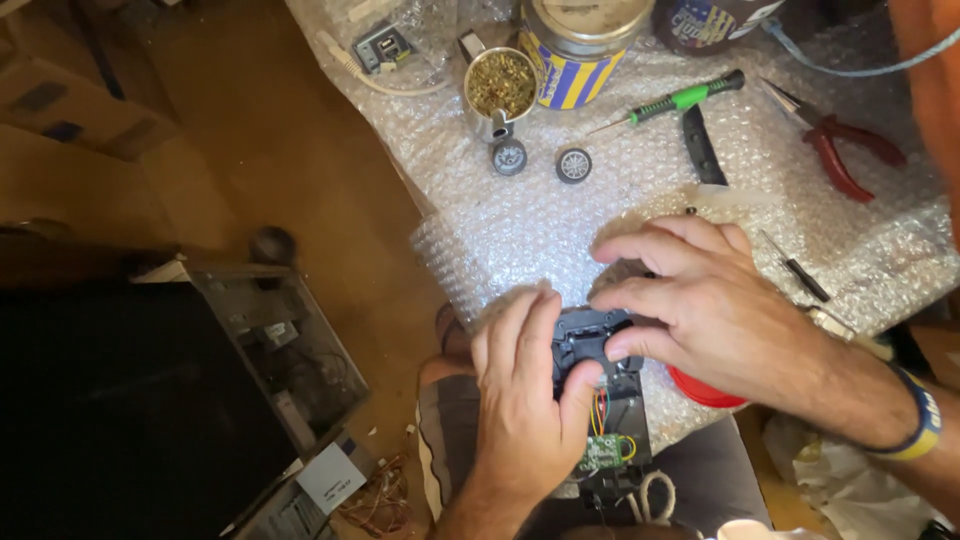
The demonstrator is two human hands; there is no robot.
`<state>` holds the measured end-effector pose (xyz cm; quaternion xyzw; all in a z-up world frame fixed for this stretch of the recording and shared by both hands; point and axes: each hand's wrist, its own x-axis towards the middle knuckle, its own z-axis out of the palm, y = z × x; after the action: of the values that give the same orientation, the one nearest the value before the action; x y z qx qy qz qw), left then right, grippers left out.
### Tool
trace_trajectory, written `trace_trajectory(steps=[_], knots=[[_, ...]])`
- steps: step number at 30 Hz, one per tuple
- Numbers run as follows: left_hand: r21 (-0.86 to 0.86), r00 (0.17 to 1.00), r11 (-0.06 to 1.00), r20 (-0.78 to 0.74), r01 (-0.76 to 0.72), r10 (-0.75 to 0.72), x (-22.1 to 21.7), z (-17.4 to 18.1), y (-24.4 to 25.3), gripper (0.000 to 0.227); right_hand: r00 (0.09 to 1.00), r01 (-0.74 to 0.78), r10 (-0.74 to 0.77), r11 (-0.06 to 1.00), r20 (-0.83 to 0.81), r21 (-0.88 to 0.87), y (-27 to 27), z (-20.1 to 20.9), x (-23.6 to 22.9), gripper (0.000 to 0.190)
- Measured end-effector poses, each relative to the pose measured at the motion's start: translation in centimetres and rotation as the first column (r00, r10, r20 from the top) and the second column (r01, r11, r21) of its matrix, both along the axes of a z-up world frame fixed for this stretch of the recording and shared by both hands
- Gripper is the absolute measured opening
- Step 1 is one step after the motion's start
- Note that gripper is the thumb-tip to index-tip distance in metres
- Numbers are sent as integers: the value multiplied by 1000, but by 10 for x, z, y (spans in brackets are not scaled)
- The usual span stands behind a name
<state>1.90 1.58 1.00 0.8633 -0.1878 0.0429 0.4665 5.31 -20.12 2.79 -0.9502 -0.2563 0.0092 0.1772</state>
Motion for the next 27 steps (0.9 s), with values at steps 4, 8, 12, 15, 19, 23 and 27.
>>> trace_trajectory(steps=[4, 8, 12, 15, 19, 23, 27], knots=[[-43, 998, 997, -13, 67, -68, 3, 3, 7, 56, 999, -36, 35, 999, -33, -20, -1, -1, -1, 40], [-51, 996, 995, -15, 88, -89, 6, 1, 7, 51, 996, -53, 52, 999, -68, -14, 1, 1, 1, 40], [-70, 995, 993, 8, 97, -97, 10, 3, 6, 47, 998, -30, 29, 999, -62, -27, 2, 0, 1, 37], [-86, 992, 988, 5, 127, -127, 12, 5, 11, 45, 998, -23, 22, 999, -52, -26, 3, 0, 1, 36], [-85, 979, 976, -24, 200, -202, 15, 7, 16, 45, 999, -29, 27, 999, -44, -32, 4, 2, 1, 36], [-67, 979, 977, -17, 201, -203, 14, 4, 16, 48, 998, -25, 23, 999, -65, -24, 4, 2, 1, 36], [-64, 983, 981, -2, 181, -181, 13, 2, 14, 44, 998, -25, 23, 999, -65, -31, 5, 3, 2, 36]])
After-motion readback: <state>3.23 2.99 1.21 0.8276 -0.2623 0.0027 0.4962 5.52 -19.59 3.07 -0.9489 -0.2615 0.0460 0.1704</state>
